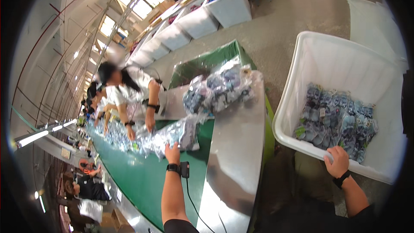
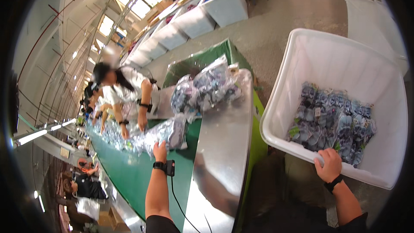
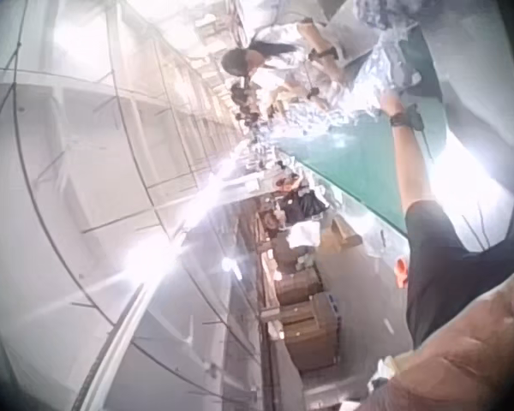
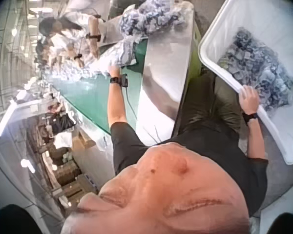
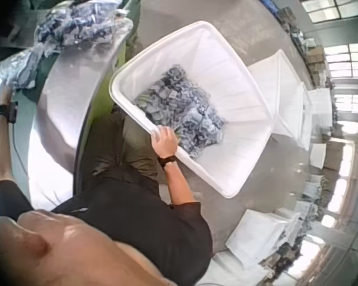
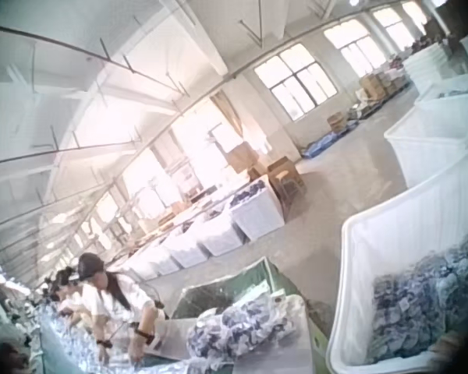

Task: The person repeatedly picks packaged socks from a white bin and places them onto a green conveyor belt. The person handles the items one at a time, moving them from the bin to the belt where other workers are present.

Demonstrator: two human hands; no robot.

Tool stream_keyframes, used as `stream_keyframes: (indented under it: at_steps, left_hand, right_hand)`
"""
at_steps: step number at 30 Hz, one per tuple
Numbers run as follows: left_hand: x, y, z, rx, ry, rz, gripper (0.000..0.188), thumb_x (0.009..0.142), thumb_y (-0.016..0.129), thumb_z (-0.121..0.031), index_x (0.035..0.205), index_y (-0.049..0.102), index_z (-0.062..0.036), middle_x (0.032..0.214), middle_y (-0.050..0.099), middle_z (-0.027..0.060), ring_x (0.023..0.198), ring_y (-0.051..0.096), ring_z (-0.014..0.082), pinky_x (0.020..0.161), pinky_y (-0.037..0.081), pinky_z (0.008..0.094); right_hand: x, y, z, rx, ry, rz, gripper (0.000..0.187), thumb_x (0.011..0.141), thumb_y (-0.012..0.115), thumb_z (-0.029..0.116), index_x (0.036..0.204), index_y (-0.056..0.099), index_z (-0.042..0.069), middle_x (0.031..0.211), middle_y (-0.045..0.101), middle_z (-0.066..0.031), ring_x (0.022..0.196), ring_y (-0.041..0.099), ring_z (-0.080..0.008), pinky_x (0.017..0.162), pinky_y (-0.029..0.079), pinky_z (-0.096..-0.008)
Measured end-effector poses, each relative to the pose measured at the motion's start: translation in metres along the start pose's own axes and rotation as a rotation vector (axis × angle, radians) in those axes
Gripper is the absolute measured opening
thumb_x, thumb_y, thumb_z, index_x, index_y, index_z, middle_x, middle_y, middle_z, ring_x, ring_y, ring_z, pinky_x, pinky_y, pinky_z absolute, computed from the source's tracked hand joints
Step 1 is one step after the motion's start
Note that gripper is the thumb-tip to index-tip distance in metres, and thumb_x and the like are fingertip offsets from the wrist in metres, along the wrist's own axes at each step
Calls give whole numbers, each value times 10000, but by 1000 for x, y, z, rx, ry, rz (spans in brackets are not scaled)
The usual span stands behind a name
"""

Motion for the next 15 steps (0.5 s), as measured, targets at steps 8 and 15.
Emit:
stream_keyframes:
  at_steps: [8,15]
  left_hand:
    - [58,36,42,341,-301,129,898,884,788,-495,1417,515,174,1374,636,319,1254,644,386,1082,489,435]
    - [13,60,51,-323,-511,-63,696,811,875,-288,1260,572,148,1147,665,286,810,713,314,484,553,448]
  right_hand:
    - [-1,8,-6,-49,-20,-80,258,759,765,266,909,707,64,894,644,-115,866,641,-356,765,505,-472]
    - [-3,6,-3,-41,-42,-103,249,766,764,272,895,702,68,891,637,-106,879,636,-345,769,504,-469]
Point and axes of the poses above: each hand's wrist, its own x-axis towards the middle knuckle, its own y-axis out of the palm, z = x × y, the point moved 1 cm from there along x, towards the middle knuckle
